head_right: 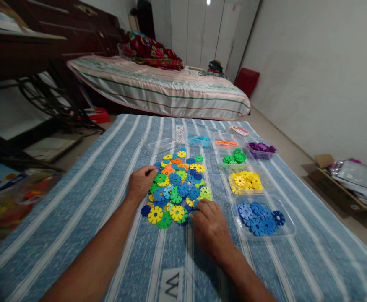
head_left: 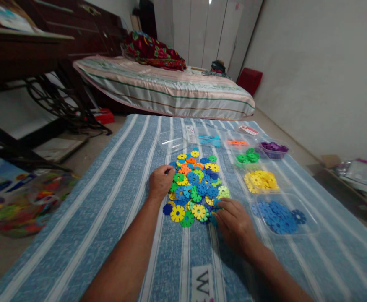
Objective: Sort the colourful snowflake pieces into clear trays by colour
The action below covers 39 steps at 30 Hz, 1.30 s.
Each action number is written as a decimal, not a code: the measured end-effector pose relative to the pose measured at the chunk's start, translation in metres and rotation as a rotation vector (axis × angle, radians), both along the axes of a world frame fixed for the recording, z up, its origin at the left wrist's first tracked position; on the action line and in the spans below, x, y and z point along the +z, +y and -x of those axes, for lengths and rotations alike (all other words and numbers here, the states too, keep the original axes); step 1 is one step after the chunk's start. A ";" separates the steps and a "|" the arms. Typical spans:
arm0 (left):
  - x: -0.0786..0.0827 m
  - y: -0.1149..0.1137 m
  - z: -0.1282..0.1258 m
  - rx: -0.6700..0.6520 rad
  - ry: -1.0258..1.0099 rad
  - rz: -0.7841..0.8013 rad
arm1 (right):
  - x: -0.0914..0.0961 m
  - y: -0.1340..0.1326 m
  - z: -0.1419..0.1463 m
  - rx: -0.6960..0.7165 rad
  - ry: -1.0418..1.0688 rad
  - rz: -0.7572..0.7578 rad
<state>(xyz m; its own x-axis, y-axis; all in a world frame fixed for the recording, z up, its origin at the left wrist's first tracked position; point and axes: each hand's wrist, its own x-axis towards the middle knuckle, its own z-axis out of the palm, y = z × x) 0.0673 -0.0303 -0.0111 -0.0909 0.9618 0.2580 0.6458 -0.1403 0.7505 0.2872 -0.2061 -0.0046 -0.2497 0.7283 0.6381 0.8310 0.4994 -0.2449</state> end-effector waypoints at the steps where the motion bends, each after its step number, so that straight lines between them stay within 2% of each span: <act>1: 0.000 0.000 0.000 -0.004 -0.001 -0.006 | 0.004 0.002 -0.004 -0.006 0.000 -0.004; 4: -0.001 0.000 0.000 -0.007 0.000 -0.005 | 0.021 0.012 -0.027 -0.086 -0.023 -0.065; 9: 0.000 -0.001 -0.001 0.003 -0.002 0.017 | 0.054 0.031 -0.079 -0.466 -0.122 -0.250; 11: 0.000 -0.001 -0.001 0.008 -0.005 0.024 | 0.059 0.034 -0.084 -0.515 -0.129 -0.269; 14: 0.001 -0.002 -0.001 0.012 -0.004 0.020 | 0.048 0.031 -0.063 -0.340 -0.113 -0.184; 16: 0.001 -0.002 -0.001 0.012 -0.006 0.020 | 0.035 0.025 -0.037 -0.178 -0.098 -0.088; 18: 0.000 -0.002 -0.001 0.013 -0.011 0.022 | 0.021 0.019 -0.010 -0.080 -0.082 -0.016; 20: 0.000 -0.002 -0.001 0.013 -0.013 0.024 | 0.009 0.014 0.013 -0.033 -0.080 0.045; 23: 0.000 -0.002 -0.001 0.017 -0.011 0.028 | 0.000 0.013 0.034 -0.043 -0.116 0.126; 27: 0.000 -0.001 -0.001 0.010 -0.010 0.018 | -0.006 0.015 0.042 -0.070 -0.143 0.123; 33: -0.002 0.000 -0.001 0.015 -0.014 0.030 | -0.010 0.012 0.037 -0.023 -0.100 0.088; 39: -0.002 0.000 -0.001 0.007 -0.008 0.012 | -0.006 0.008 0.037 0.022 -0.041 0.052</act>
